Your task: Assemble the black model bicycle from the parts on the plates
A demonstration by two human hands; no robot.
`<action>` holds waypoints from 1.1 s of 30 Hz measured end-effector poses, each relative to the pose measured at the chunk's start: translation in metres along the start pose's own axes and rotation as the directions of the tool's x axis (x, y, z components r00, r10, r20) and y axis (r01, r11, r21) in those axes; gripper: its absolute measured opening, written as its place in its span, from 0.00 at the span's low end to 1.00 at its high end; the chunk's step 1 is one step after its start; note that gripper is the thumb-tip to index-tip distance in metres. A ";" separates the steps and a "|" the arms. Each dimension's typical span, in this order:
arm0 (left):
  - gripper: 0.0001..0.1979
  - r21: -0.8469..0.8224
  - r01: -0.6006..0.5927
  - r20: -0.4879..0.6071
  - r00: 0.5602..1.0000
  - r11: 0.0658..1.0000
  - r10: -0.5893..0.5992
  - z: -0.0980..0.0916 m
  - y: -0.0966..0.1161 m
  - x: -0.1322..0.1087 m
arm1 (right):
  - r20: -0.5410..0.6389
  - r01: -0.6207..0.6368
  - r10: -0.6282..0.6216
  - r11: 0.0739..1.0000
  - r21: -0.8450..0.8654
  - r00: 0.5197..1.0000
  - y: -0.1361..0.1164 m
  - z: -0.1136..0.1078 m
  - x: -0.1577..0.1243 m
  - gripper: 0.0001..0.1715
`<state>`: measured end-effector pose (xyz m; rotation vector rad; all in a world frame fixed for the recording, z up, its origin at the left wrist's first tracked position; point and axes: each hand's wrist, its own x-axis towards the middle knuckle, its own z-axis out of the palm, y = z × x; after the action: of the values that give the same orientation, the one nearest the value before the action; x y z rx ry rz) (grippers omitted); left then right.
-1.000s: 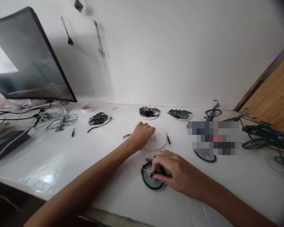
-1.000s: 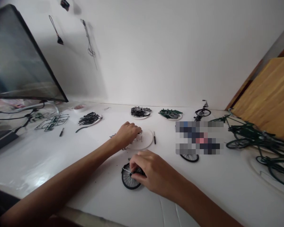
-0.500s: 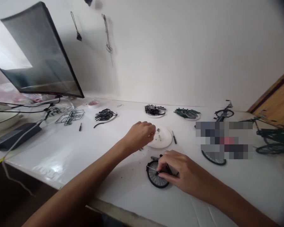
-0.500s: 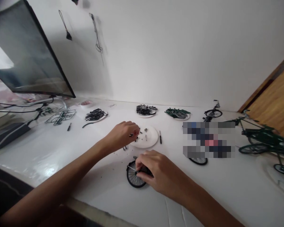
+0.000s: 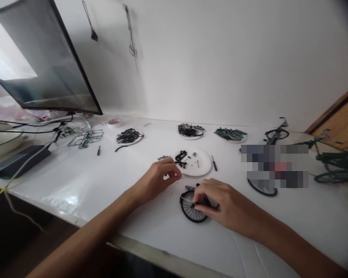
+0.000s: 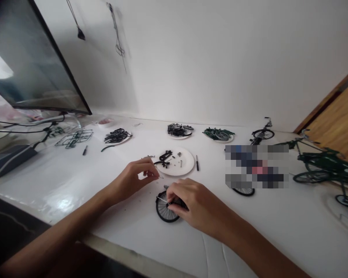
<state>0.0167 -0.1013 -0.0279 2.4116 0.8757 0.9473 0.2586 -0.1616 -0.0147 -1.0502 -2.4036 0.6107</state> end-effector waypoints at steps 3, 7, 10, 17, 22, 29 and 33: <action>0.03 -0.045 0.018 -0.022 1.000 0.999 -0.019 0.004 0.000 -0.007 | 0.000 -0.016 0.016 1.000 0.001 1.000 0.000 0.000 0.000 0.07; 0.03 -0.071 -0.011 -0.023 1.000 0.997 0.009 0.010 0.004 -0.006 | 0.009 -0.018 0.018 1.000 0.018 1.000 -0.001 -0.001 0.000 0.06; 0.02 -0.061 -0.055 -0.027 0.998 0.997 0.053 0.012 0.004 -0.005 | 0.014 -0.019 0.019 1.000 0.015 1.000 -0.003 -0.002 0.001 0.05; 0.02 0.051 -0.101 -0.023 0.995 0.994 0.102 0.014 0.001 -0.006 | 0.002 -0.005 0.005 1.000 -0.008 1.000 0.000 0.001 0.001 0.05; 0.02 0.170 -0.172 0.026 0.985 0.970 0.170 0.014 0.002 -0.007 | -0.013 0.010 -0.010 1.000 -0.015 1.000 0.005 0.003 0.001 0.07; 0.02 0.188 -0.209 0.059 0.978 0.960 0.202 0.011 0.009 -0.006 | -0.024 -0.007 0.007 1.000 -0.006 1.000 0.006 0.004 -0.001 0.06; 0.02 0.109 -0.221 0.073 0.974 0.969 0.214 0.010 0.009 -0.008 | -0.038 0.008 -0.008 1.000 0.001 0.999 0.005 0.005 0.000 0.07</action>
<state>0.0232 -0.1145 -0.0330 2.6643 0.6715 0.9165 0.2589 -0.1592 -0.0214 -1.0421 -2.3733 0.5849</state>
